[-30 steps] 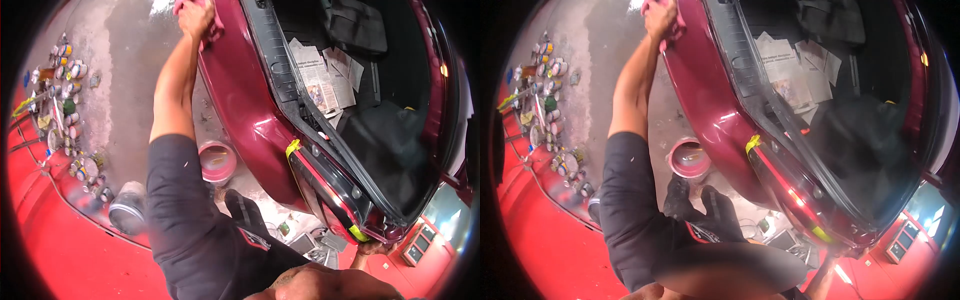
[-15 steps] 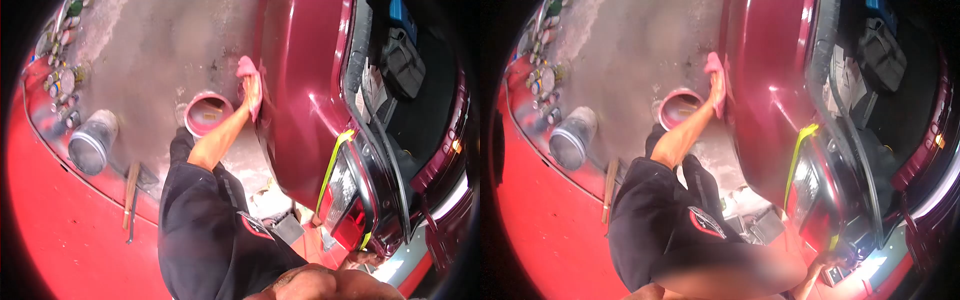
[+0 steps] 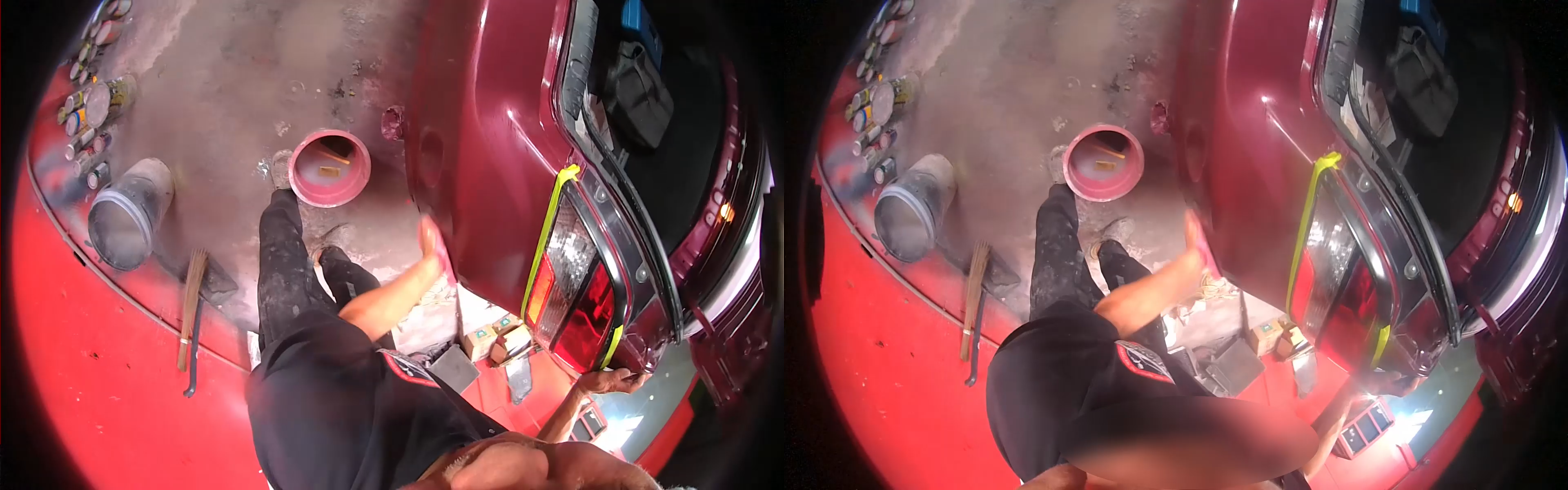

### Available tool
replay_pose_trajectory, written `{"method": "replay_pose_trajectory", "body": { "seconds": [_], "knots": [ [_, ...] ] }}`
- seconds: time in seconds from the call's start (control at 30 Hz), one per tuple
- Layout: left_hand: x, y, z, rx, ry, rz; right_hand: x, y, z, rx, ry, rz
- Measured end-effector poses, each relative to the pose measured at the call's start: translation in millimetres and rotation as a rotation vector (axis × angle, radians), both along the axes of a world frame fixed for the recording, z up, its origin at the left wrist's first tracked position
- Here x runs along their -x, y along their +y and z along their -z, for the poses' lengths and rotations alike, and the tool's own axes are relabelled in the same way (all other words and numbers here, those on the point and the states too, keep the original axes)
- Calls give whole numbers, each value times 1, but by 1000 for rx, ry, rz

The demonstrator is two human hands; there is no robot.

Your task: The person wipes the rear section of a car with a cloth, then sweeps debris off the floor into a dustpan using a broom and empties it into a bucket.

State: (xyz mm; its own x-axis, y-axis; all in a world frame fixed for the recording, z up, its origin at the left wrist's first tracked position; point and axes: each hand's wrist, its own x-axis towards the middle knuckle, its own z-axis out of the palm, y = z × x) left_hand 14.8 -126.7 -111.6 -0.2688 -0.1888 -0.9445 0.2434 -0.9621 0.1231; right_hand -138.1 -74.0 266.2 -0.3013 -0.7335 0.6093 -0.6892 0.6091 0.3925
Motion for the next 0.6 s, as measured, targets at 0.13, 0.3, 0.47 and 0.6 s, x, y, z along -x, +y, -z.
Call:
{"method": "replay_pose_trajectory", "body": {
  "seconds": [0.13, 0.3, 0.47, 0.6],
  "knots": [
    [27, -215, -6, 1042, -401, 161, -1, 6, -2, 237, -205, 38],
    [88, -408, 22, 1373, -527, 391, 6, 11, -6, 189, -204, -93],
    [59, -298, 85, 1235, -312, 288, -13, -10, 2, 238, -252, -91],
    [23, -102, 135, 582, 68, -63, -14, 1, -2, 216, -257, -93]
  ]
}}
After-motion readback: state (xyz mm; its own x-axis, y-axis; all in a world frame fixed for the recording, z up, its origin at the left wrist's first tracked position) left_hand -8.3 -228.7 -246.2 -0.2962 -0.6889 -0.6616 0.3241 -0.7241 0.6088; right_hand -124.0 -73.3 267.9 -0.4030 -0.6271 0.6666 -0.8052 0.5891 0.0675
